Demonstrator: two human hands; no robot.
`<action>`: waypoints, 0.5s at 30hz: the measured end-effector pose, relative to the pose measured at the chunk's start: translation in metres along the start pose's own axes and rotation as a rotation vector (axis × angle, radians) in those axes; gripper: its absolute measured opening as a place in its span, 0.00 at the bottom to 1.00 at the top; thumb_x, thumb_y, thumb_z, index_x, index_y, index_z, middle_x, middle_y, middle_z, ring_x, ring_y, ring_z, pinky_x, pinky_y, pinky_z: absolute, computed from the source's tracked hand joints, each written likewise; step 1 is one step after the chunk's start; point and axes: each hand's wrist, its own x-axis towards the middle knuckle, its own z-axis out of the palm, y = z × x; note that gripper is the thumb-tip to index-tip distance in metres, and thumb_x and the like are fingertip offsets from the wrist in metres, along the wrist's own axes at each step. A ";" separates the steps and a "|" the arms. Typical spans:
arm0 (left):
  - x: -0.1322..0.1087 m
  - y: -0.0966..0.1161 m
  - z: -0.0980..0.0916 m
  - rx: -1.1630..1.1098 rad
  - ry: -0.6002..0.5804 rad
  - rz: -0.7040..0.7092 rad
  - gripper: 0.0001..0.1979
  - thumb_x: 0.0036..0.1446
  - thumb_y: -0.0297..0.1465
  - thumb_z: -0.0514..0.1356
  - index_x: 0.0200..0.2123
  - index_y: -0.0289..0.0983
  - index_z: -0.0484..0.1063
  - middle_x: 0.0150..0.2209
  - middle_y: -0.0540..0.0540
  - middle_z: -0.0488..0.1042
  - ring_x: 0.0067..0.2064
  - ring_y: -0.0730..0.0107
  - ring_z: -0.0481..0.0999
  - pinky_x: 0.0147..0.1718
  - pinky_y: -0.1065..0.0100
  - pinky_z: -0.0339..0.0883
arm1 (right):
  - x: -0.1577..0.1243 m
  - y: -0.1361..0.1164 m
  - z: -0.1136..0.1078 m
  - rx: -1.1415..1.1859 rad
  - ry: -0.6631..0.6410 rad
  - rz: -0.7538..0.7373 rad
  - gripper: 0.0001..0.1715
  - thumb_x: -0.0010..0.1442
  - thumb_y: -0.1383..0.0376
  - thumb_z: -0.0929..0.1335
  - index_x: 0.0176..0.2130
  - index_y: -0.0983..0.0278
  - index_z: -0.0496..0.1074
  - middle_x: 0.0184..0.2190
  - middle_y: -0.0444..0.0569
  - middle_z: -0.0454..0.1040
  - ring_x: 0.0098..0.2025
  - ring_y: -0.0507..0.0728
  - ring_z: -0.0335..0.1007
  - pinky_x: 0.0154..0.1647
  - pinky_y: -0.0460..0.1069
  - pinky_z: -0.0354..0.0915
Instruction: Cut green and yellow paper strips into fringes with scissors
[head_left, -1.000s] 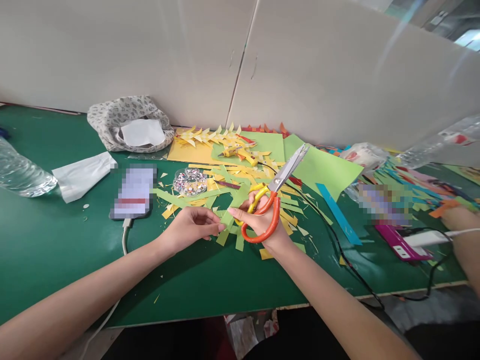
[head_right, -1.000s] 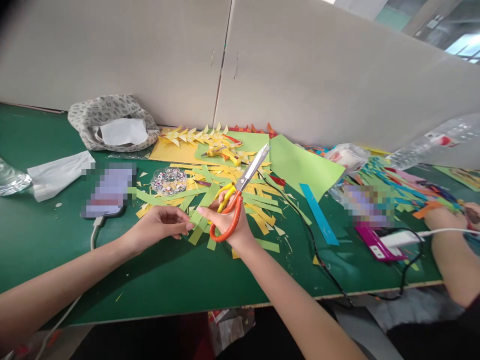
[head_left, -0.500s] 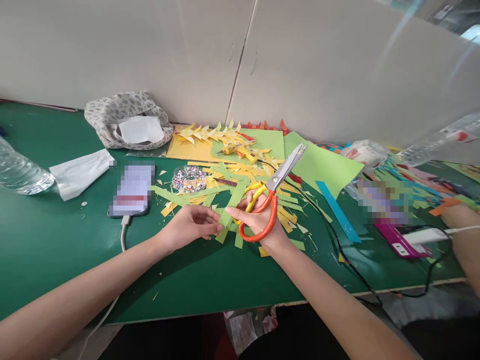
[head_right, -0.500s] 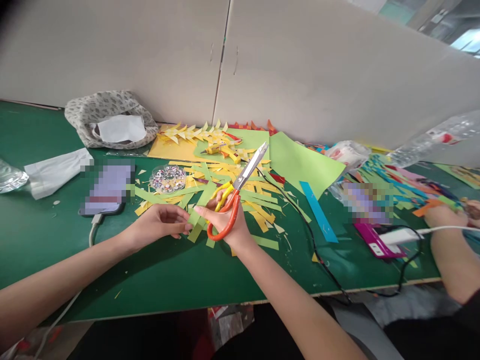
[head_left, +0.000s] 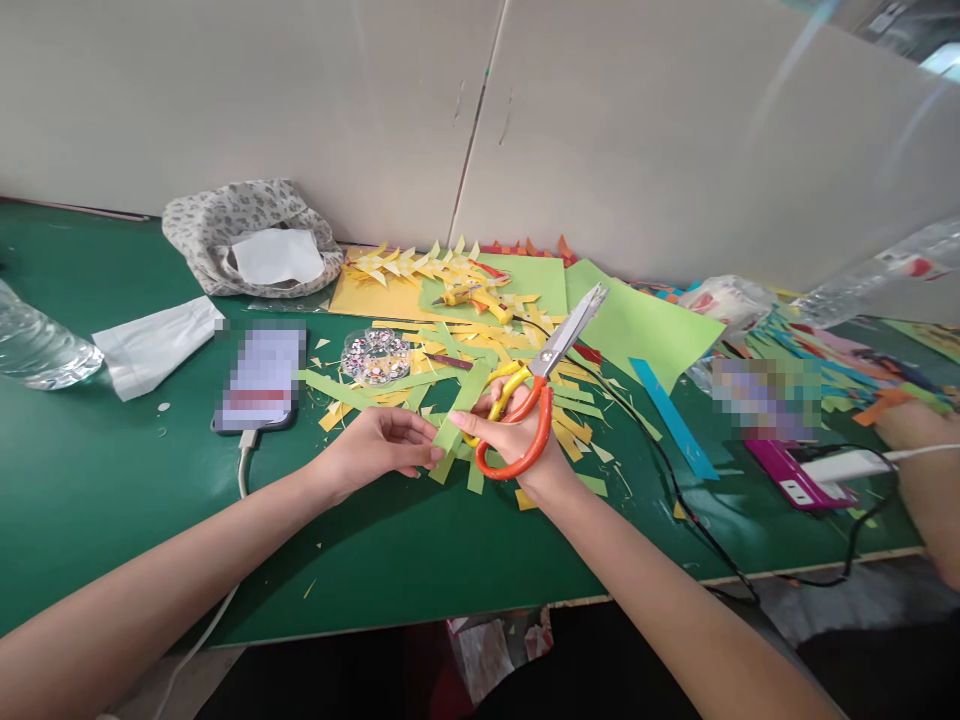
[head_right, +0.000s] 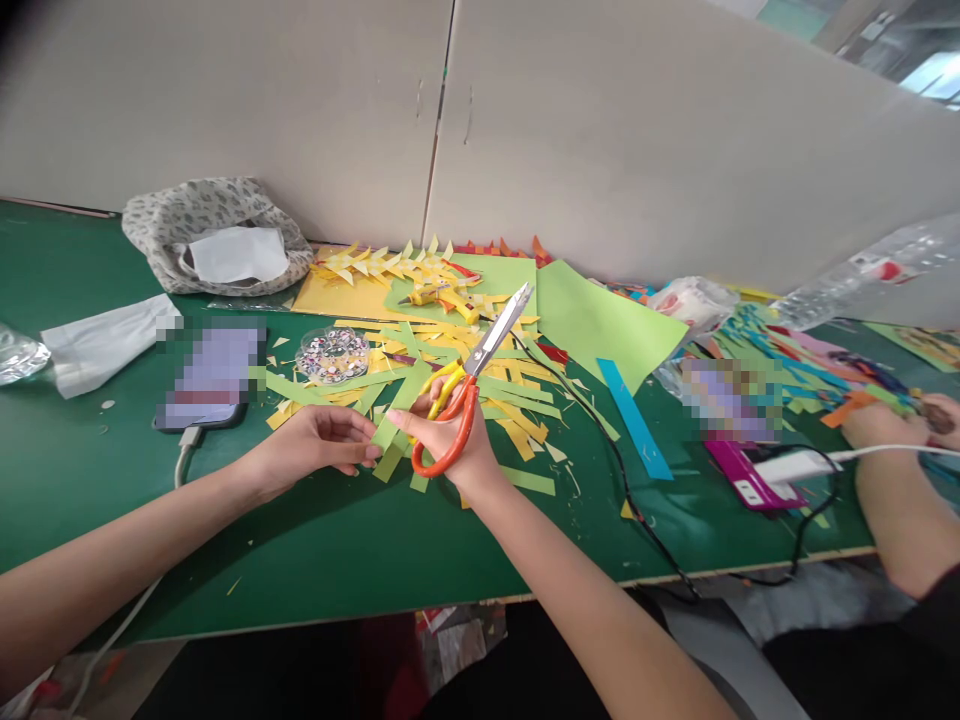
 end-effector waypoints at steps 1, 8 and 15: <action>0.000 0.000 0.000 0.001 -0.001 0.003 0.12 0.38 0.33 0.68 0.28 0.36 0.73 0.25 0.50 0.75 0.27 0.75 0.73 0.26 0.75 0.68 | 0.000 0.000 0.000 -0.003 0.001 0.008 0.28 0.34 0.61 0.75 0.26 0.60 0.53 0.20 0.36 0.64 0.23 0.51 0.66 0.26 0.49 0.63; 0.001 -0.001 0.000 -0.003 -0.003 -0.005 0.10 0.39 0.31 0.67 0.28 0.36 0.73 0.25 0.50 0.75 0.28 0.75 0.74 0.27 0.75 0.69 | 0.000 -0.003 0.002 0.025 0.008 0.023 0.29 0.33 0.62 0.75 0.26 0.60 0.53 0.19 0.35 0.62 0.23 0.50 0.64 0.26 0.48 0.62; 0.000 0.002 0.000 0.006 -0.010 -0.016 0.11 0.39 0.32 0.68 0.29 0.35 0.73 0.26 0.49 0.75 0.29 0.73 0.74 0.27 0.74 0.69 | -0.001 -0.002 0.001 0.042 -0.007 0.014 0.28 0.34 0.63 0.75 0.26 0.60 0.53 0.19 0.35 0.62 0.23 0.50 0.64 0.26 0.48 0.62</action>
